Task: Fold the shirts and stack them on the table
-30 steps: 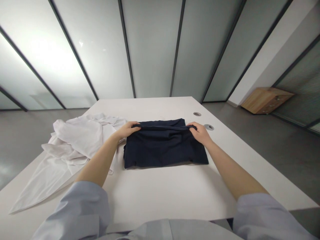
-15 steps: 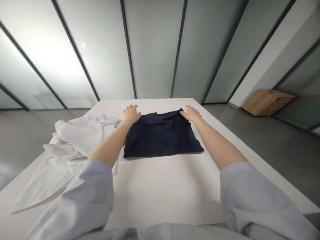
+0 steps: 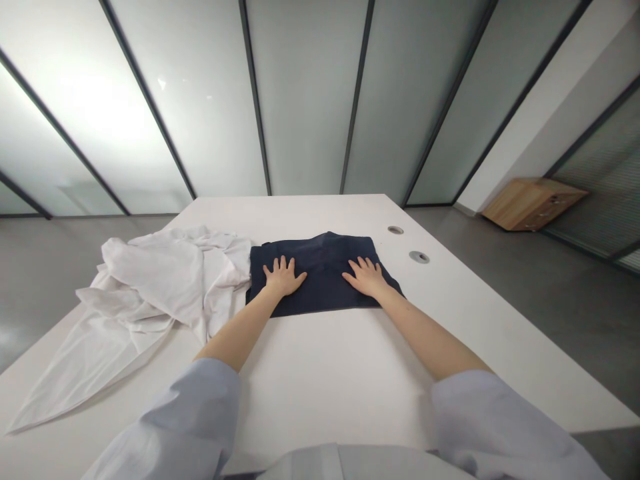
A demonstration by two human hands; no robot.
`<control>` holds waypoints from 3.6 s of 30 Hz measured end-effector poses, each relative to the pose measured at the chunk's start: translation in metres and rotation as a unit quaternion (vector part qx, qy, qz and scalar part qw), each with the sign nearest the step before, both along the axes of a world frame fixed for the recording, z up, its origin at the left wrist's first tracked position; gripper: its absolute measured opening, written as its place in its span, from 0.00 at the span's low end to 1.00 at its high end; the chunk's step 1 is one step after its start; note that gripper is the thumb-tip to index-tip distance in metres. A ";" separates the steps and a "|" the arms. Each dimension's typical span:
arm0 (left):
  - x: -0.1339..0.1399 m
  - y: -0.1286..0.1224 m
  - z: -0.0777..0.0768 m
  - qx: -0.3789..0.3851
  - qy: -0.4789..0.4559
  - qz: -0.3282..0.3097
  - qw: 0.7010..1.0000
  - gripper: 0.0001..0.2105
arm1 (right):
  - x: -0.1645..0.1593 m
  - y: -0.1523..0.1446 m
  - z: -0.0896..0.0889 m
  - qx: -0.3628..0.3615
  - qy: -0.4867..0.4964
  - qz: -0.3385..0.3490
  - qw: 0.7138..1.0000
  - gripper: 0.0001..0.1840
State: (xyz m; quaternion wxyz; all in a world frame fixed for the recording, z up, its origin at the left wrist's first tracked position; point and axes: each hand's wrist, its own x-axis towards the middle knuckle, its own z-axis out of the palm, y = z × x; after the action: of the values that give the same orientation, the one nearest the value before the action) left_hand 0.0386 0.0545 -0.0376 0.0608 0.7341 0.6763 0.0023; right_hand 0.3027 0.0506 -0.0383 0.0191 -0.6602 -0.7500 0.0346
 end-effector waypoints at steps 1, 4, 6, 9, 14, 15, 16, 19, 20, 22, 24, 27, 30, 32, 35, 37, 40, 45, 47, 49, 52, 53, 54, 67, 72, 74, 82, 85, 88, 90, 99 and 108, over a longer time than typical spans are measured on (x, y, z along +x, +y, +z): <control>-0.001 0.002 -0.004 0.009 0.000 -0.007 1.000 0.37 | 0.000 -0.001 -0.004 -0.006 0.003 -0.007 1.000 0.35; -0.008 0.012 -0.009 0.016 -0.007 -0.035 0.999 0.37 | 0.003 0.001 -0.009 -0.013 0.016 -0.017 1.000 0.36; -0.012 0.019 -0.008 0.014 -0.009 -0.048 0.999 0.37 | 0.004 0.005 -0.008 -0.017 0.021 -0.018 0.999 0.36; -0.014 0.025 -0.004 0.024 -0.011 -0.050 0.998 0.36 | 0.003 0.013 -0.006 -0.021 0.022 -0.013 0.999 0.37; -0.009 0.016 0.003 0.139 -0.013 -0.017 0.990 0.26 | -0.001 0.021 -0.007 0.006 0.030 -0.012 0.999 0.35; -0.008 0.012 0.004 0.147 -0.008 -0.013 0.989 0.22 | -0.001 0.022 -0.007 0.023 0.034 -0.012 0.999 0.34; -0.007 0.009 0.006 0.146 -0.003 -0.008 0.989 0.19 | -0.001 0.022 -0.008 0.043 0.041 -0.013 0.998 0.32; -0.006 0.000 0.008 0.125 0.002 0.019 0.992 0.16 | 0.003 0.020 -0.010 0.107 0.070 -0.037 0.991 0.24; -0.007 -0.002 0.007 0.120 0.000 0.027 0.992 0.17 | 0.006 0.020 -0.010 0.126 0.080 -0.055 0.987 0.22; -0.009 -0.005 0.005 0.113 -0.008 0.032 0.993 0.19 | 0.013 0.019 -0.010 0.158 0.097 -0.101 0.977 0.21; -0.013 -0.006 0.001 0.106 -0.020 0.023 0.994 0.22 | 0.021 0.019 -0.009 0.173 0.106 -0.140 0.969 0.21; -0.019 -0.005 -0.005 0.089 -0.037 0.005 0.995 0.25 | 0.034 0.020 -0.008 0.158 0.108 -0.179 0.965 0.20; -0.024 -0.002 -0.008 0.091 -0.054 -0.003 0.994 0.26 | 0.043 0.021 -0.008 0.135 0.115 -0.209 0.962 0.20; -0.026 -0.002 -0.008 0.110 -0.065 0.002 0.992 0.26 | 0.047 0.022 -0.009 0.128 0.122 -0.224 0.959 0.21; -0.026 -0.002 -0.007 0.131 -0.066 0.019 0.989 0.26 | 0.051 0.025 -0.008 0.116 0.130 -0.225 0.959 0.21; -0.025 -0.002 -0.007 0.127 -0.057 0.024 0.990 0.27 | 0.055 0.025 -0.007 0.103 0.132 -0.214 0.962 0.20; -0.024 -0.001 -0.008 0.108 -0.042 0.019 0.993 0.28 | 0.062 0.021 -0.007 0.081 0.124 -0.206 0.967 0.19; -0.025 0.001 -0.010 0.107 -0.037 0.018 0.993 0.29 | 0.075 0.007 -0.013 0.084 0.137 -0.193 0.968 0.17; -0.025 0.001 -0.010 0.110 -0.039 0.016 0.993 0.29 | 0.080 0.005 -0.017 0.113 0.152 -0.159 0.969 0.14; -0.025 0.001 -0.010 0.110 -0.038 0.015 0.993 0.29 | 0.084 0.005 -0.020 0.142 0.160 -0.132 0.968 0.11; -0.026 0.001 -0.009 0.105 -0.035 0.015 0.994 0.29 | 0.086 0.008 -0.020 0.158 0.142 -0.140 0.967 0.10; -0.026 0.001 -0.009 0.103 -0.034 0.014 0.994 0.29 | 0.085 0.008 -0.019 0.149 0.127 -0.153 0.969 0.10; -0.026 0.000 -0.009 0.102 -0.033 0.014 0.994 0.29 | 0.083 0.007 -0.017 0.141 0.108 -0.167 0.970 0.10; -0.023 -0.002 -0.007 0.066 -0.020 -0.078 0.995 0.25 | 0.039 -0.007 -0.021 0.082 0.030 0.042 0.995 0.30; -0.021 -0.002 -0.004 0.080 -0.028 -0.066 0.994 0.25 | 0.033 -0.006 -0.018 0.036 0.031 0.002 0.999 0.32; -0.020 -0.003 -0.001 0.094 -0.027 -0.070 0.993 0.24 | 0.031 -0.008 -0.017 0.030 0.026 -0.007 0.999 0.34; -0.021 -0.004 0.018 0.103 -0.029 -0.076 0.991 0.16 | 0.035 -0.010 -0.012 0.069 -0.006 -0.049 0.996 0.34; -0.019 -0.005 0.015 0.098 -0.037 -0.114 0.988 0.14 | 0.030 -0.013 -0.005 0.144 0.003 -0.027 0.989 0.27; -0.017 -0.007 0.005 0.111 -0.038 -0.158 0.981 0.19 | 0.017 -0.021 0.001 0.140 0.051 0.100 0.984 0.24; -0.016 -0.007 -0.001 0.095 -0.034 -0.162 0.981 0.25 | 0.007 -0.026 0.002 0.104 0.066 0.179 0.976 0.24; 0.001 -0.014 -0.002 0.057 -0.024 -0.092 0.994 0.29 | -0.006 -0.016 -0.003 0.029 0.047 0.131 0.990 0.31; 0.017 -0.028 0.031 0.059 0.000 -0.144 0.988 0.27 | -0.006 0.029 0.000 -0.004 0.025 0.009 1.000 0.36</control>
State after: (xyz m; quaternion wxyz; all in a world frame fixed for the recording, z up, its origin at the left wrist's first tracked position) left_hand 0.0555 0.0269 -0.0070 0.0171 0.8259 0.5626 0.0339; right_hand 0.2967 0.0793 -0.0384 0.0346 -0.6526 -0.7550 0.0541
